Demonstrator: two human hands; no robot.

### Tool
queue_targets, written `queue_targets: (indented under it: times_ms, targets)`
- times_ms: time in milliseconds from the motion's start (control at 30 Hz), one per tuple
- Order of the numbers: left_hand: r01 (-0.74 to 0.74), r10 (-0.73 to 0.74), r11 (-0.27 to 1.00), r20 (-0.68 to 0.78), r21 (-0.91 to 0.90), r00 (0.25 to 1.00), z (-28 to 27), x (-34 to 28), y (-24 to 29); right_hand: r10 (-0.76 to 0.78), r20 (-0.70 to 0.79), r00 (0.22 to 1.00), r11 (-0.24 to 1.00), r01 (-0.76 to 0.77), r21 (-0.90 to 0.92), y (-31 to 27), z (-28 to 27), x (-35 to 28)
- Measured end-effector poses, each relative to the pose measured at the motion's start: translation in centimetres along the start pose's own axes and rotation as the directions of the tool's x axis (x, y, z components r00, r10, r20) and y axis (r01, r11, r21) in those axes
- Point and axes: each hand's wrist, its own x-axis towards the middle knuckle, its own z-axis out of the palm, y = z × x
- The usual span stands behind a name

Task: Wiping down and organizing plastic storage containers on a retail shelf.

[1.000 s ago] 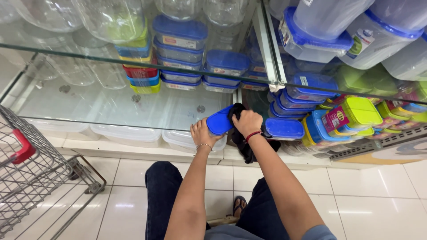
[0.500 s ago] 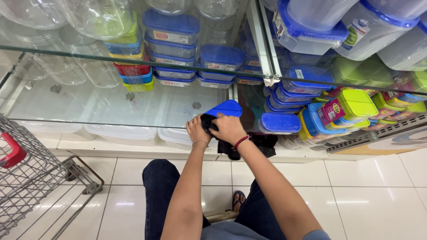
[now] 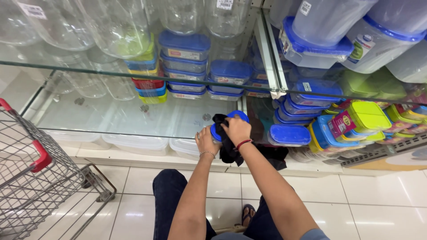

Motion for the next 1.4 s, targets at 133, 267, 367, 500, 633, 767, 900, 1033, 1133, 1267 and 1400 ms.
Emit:
queue_targets:
  times_ms: [133,267,367,500,633,767,900,1033,1133,1267,1400]
  targets:
    - [-0.022,0.022,0.999,-0.01,-0.027,1.0,-2.2,-0.9,1.6,0.049,-0.046,0.998,0.997,-0.051,-0.049,2.9,0.8,1.2]
    - [0.031,-0.03,0.999,0.041,-0.029,0.999,-2.9,-1.2,2.8,0.113,-0.094,0.989,0.99,-0.12,-0.071,5.4,1.3,1.7]
    - [-0.012,0.012,1.0,0.022,0.015,1.0,-2.7,-2.2,3.0,0.1,-0.103,0.99,0.993,-0.106,-0.06,6.2,1.6,1.6]
    - [-0.299,0.319,0.902,-0.013,0.311,0.948,-3.4,-3.5,2.4,0.113,-0.026,0.993,0.994,-0.113,-0.002,6.3,1.1,1.8]
    - [-0.48,0.649,0.569,-0.007,0.668,0.76,-0.7,-1.6,0.3,0.174,0.062,0.983,0.976,-0.181,0.118,6.8,-0.5,1.5]
    - [-0.612,0.657,0.612,0.109,0.501,0.746,-2.6,0.0,1.9,0.35,0.088,0.933,0.866,-0.358,0.35,9.0,-0.1,1.4]
    - [-0.181,0.199,0.972,0.115,-0.151,0.973,-6.1,0.0,5.3,0.493,-0.148,0.857,0.75,-0.333,0.571,8.3,-4.2,0.1]
    - [-0.201,0.237,0.957,0.16,-0.211,0.958,-5.1,0.5,3.6,0.274,-0.188,0.943,0.831,-0.134,0.541,6.0,-7.1,-1.7]
    - [-0.215,0.255,0.945,0.142,-0.246,0.957,-4.6,0.5,3.2,-0.055,-0.061,0.997,0.953,0.071,0.295,3.0,-5.9,-3.5]
    - [-0.098,0.122,0.977,0.12,-0.189,0.985,-1.7,1.1,2.1,-0.145,-0.194,0.97,0.924,0.202,0.325,-0.3,-4.7,-5.9]
    - [-0.056,0.074,0.981,0.094,-0.186,0.993,-0.6,0.7,1.3,-0.264,-0.162,0.951,0.907,0.302,0.295,0.1,-4.5,-5.8]
